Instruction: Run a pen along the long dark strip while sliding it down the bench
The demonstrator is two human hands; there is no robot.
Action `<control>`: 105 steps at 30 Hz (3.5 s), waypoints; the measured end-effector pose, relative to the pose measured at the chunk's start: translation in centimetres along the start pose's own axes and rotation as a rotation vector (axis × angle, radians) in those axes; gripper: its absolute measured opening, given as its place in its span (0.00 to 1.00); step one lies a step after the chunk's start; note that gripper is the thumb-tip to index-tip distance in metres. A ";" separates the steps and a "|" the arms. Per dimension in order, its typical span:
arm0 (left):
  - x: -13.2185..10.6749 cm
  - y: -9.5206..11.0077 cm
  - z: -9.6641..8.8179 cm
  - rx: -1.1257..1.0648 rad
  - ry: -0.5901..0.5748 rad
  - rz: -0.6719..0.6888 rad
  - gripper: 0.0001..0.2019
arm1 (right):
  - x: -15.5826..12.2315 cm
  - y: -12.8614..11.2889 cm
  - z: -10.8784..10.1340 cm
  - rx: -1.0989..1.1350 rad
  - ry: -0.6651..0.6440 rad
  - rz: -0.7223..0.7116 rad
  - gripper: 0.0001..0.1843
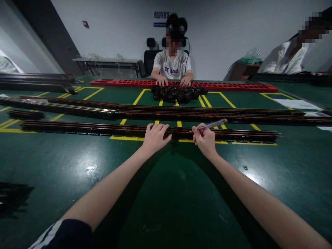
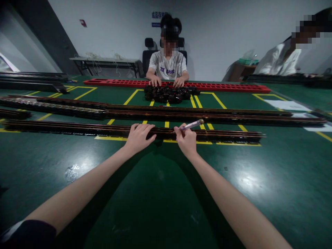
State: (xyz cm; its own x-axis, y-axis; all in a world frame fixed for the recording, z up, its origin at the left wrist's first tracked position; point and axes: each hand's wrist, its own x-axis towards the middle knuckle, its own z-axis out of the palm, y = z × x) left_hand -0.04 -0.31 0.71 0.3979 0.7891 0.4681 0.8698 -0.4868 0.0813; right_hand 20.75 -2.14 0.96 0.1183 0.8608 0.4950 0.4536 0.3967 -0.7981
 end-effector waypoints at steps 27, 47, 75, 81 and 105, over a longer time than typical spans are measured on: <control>0.0 0.5 0.0 0.076 0.022 -0.026 0.18 | 0.0 -0.1 0.0 -0.025 -0.032 -0.022 0.23; 0.0 0.4 0.1 0.080 0.034 0.001 0.17 | 0.1 -0.1 0.0 -0.038 -0.028 -0.046 0.22; 0.0 0.4 -0.1 0.062 0.024 0.003 0.18 | 0.0 0.0 -0.1 -0.084 0.038 -0.026 0.20; -0.1 0.5 -0.1 0.083 0.016 -0.004 0.19 | -0.1 -0.2 -0.1 -0.072 0.021 -0.024 0.21; -0.1 0.4 -0.3 0.062 0.013 -0.022 0.23 | 0.0 -0.6 -0.1 0.028 -0.054 -0.009 0.23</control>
State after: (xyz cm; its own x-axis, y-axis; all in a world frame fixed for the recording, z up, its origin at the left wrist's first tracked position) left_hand 0.21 -0.68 0.93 0.3749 0.7944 0.4779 0.8949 -0.4446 0.0370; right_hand 20.52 -2.40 1.48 0.0662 0.8727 0.4837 0.4290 0.4127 -0.8035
